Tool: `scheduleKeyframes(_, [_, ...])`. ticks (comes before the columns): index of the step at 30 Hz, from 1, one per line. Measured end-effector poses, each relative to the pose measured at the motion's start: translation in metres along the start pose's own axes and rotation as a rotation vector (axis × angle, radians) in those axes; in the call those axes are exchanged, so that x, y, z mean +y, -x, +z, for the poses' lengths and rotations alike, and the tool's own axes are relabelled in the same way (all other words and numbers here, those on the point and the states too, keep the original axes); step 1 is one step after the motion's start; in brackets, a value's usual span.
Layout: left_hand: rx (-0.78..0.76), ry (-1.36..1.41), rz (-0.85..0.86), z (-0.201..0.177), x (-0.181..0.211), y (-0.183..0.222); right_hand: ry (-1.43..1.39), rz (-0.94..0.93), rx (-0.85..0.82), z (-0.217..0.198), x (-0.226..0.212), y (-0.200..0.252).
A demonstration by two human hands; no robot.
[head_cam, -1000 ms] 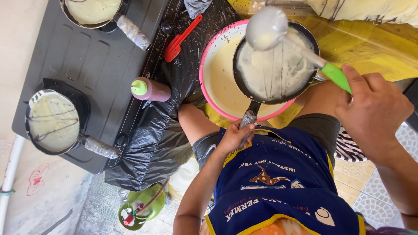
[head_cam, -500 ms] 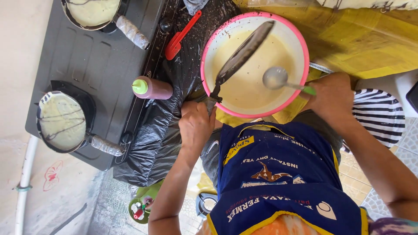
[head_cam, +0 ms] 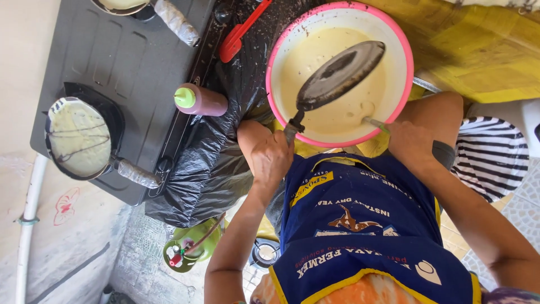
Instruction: Preparing and cooking crepes on a stovetop using multiple pans.
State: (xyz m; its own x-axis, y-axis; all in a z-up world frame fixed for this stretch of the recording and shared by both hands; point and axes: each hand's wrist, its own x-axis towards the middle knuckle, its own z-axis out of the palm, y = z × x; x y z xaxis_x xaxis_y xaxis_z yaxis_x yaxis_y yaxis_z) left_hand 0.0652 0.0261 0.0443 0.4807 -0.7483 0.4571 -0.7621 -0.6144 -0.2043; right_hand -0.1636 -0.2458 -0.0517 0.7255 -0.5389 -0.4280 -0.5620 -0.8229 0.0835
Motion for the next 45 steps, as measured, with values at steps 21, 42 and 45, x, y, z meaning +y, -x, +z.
scheduleKeyframes(21, [-0.986, 1.551, -1.214, 0.025, 0.034, 0.035, -1.108, -0.611, -0.089, -0.259, -0.268, -0.185])
scheduleKeyframes(42, [0.259, 1.756, -1.464, 0.129, -0.164, -0.182, -2.004, -0.65, -0.675, -0.31, -0.048, -0.15])
scheduleKeyframes(45, [0.28, 1.776, -1.534, 0.142, -0.177, -0.187, -1.932, -0.438, -0.477, -0.246, 0.018, -0.121])
